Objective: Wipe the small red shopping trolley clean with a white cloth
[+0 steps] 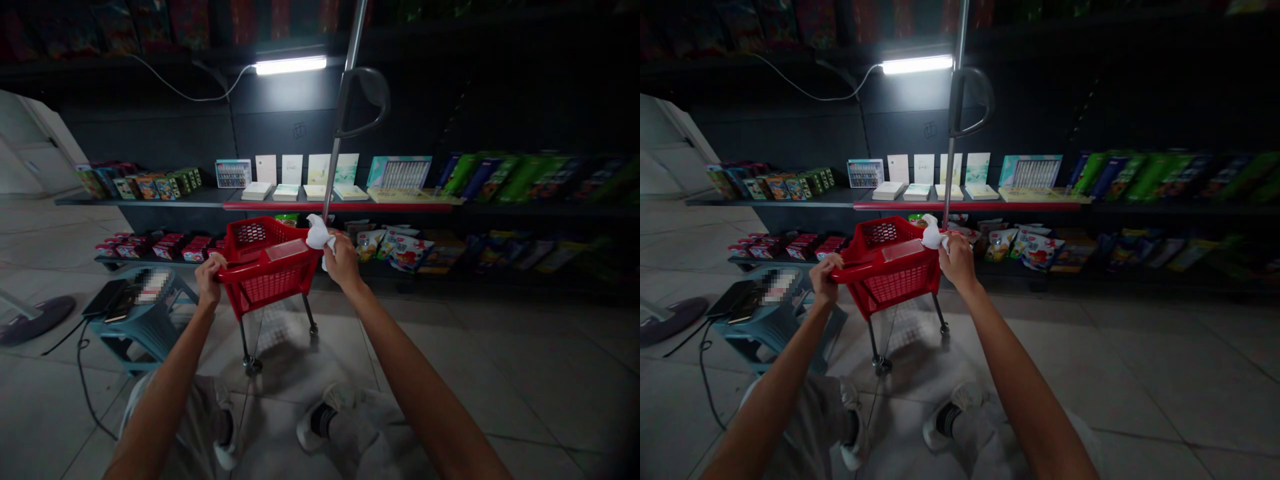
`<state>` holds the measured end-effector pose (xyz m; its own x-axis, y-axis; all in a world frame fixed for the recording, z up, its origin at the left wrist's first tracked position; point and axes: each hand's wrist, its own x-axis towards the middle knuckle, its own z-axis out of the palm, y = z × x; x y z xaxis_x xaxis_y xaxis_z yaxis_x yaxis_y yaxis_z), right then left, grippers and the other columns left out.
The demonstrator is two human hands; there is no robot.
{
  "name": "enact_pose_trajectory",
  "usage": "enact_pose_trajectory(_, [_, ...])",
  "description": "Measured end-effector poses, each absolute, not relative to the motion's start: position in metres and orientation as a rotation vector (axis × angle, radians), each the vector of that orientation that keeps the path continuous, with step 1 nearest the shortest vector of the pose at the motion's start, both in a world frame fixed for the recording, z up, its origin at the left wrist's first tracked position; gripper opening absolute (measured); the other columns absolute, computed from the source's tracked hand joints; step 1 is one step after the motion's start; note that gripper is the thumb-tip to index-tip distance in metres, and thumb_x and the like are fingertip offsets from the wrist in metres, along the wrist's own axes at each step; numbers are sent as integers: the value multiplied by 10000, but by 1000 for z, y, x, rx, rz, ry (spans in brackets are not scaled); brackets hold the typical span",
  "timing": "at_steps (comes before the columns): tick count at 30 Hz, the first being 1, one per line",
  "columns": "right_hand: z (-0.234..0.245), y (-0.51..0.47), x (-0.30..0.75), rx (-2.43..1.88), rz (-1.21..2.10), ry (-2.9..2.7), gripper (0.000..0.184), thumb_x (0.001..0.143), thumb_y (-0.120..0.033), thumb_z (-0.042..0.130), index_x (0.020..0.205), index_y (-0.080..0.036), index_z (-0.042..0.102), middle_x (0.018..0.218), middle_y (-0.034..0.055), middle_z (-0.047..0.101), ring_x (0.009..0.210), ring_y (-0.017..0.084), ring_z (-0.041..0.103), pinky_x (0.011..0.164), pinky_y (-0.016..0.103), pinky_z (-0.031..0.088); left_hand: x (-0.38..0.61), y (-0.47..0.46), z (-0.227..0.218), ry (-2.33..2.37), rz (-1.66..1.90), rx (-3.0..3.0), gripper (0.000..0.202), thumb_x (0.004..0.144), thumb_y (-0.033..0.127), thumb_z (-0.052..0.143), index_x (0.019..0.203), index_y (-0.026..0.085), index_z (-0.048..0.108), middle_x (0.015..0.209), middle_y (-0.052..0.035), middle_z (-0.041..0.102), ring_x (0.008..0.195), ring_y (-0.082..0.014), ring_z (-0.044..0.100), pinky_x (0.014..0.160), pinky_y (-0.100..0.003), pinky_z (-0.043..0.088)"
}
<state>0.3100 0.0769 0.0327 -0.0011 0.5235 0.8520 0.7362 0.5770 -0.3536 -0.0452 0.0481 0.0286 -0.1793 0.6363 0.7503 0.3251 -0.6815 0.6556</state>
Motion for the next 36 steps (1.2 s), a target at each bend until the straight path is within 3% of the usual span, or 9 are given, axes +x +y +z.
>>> enact_pose_trajectory(7, [23, 71, 316, -903, -224, -1660, 325, 963, -395, 491, 1128, -169, 657, 1111, 166, 719, 1097, 325, 652, 991, 494, 519, -77, 53, 31, 1099, 1920, 1859, 355, 840, 449, 389, 565, 239, 469, 613, -44, 508, 667, -209, 539, 818, -421, 508])
enact_pose_trajectory(16, [7, 68, 306, -877, -9, -1526, 365, 947, -446, 505, 1120, -164, 659, 1081, 164, 737, 1047, 318, 696, 940, 475, 552, -114, 54, 34, 1137, 1915, 1874, 339, 875, 430, 365, 659, 224, 526, 861, -96, 728, 919, -253, 687, 1003, -459, 501])
enact_pose_trajectory(21, [9, 50, 285, -870, -18, -1536, 329, 956, -427, 490, 1129, -198, 651, 1092, 137, 730, 1056, 298, 683, 957, 459, 540, -119, 59, 40, 1270, 1912, 1861, 450, 926, 532, 278, 684, 227, 503, 937, -123, 740, 1016, -267, 696, 991, -444, 513])
enact_pose_trajectory(25, [12, 38, 274, -862, -52, -1534, 302, 961, -407, 459, 1109, -220, 644, 1079, 118, 713, 1060, 300, 662, 946, 466, 531, -116, 66, 44, 1357, 1913, 1832, 494, 933, 564, 232, 690, 229, 500, 923, -108, 733, 991, -244, 697, 965, -410, 524])
enact_pose_trajectory(30, [16, 27, 260, -887, -103, -1531, 283, 977, -374, 430, 1098, -228, 639, 1014, 100, 698, 1010, 291, 646, 911, 454, 521, -118, 73, 58, 1455, 1787, 1834, 428, 940, 396, 260, 711, 208, 569, 898, -81, 737, 941, -204, 689, 955, -365, 520])
enact_pose_trajectory(36, [23, 14, 248, -938, -151, -1535, 272, 972, -313, 438, 1133, -228, 640, 1010, 105, 690, 1012, 298, 631, 931, 470, 501, -95, 63, 94, 1905, 1696, 1798, 274, 878, 183, 469, 948, 144, 730, 1071, -79, 753, 1052, -223, 635, 1035, -412, 454])
